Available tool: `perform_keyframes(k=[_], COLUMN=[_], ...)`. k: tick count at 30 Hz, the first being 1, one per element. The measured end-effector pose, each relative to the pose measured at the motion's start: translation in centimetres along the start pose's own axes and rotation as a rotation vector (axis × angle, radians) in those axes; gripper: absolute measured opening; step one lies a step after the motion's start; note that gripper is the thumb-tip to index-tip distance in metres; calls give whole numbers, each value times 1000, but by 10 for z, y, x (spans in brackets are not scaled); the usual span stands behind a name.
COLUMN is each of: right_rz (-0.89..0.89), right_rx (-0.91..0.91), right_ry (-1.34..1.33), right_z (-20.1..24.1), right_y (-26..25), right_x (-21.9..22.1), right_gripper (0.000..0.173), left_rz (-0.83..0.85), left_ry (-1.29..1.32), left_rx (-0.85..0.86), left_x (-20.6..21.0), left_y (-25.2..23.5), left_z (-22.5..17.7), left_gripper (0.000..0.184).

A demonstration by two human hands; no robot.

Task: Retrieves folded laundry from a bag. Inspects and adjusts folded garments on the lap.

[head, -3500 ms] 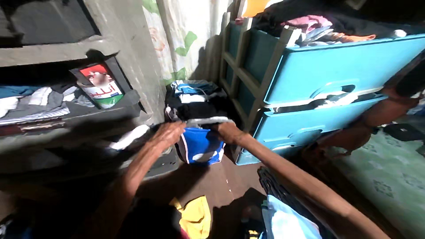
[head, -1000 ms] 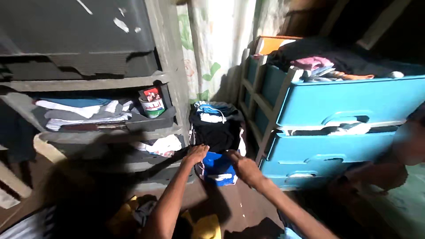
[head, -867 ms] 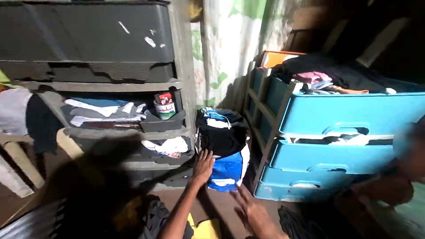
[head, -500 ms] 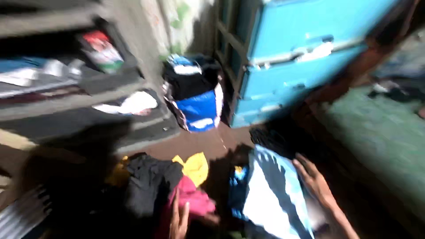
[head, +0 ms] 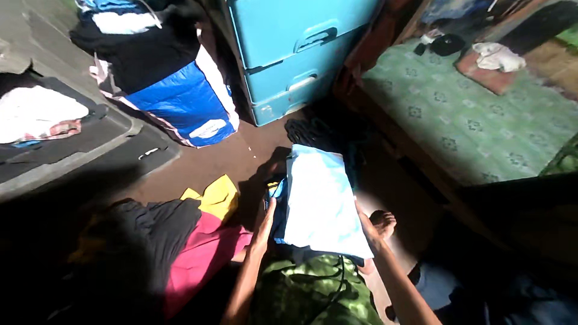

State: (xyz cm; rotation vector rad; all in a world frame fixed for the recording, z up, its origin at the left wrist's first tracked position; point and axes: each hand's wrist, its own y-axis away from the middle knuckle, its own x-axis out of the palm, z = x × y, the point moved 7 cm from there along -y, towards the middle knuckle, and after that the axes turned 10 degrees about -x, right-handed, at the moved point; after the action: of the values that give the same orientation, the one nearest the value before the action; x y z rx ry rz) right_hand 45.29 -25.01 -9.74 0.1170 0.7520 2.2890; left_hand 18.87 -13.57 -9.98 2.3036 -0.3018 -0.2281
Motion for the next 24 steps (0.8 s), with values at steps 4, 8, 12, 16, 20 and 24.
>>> perform_keyframes(k=[4,8,12,16,20,24], right_rz=[32,89,102,48,13,2], right_rx=[-19,-133,-215,-167,-99,-71], right_ry=[74,292,507,443,381,306], right_z=[-14,13,25,20,17,18], right_y=[-38,-40,-34,-25,-12,-6], right_x=[-14,-11,4,5,2,-2], right_gripper=[66,55,45,48,54,58], left_rz=[-153,-369,-94,54,88,18], left_ry=[-88,-188,-171,38,66,41], left_rx=[171,498,211,20,56,184], left_x=[-6,-8,17,40,65,72], left_y=[16,62,55,48,61,63], left_z=[5,-20,-21,-19,-27,-19], left_gripper=[63,36,45,62,64,64])
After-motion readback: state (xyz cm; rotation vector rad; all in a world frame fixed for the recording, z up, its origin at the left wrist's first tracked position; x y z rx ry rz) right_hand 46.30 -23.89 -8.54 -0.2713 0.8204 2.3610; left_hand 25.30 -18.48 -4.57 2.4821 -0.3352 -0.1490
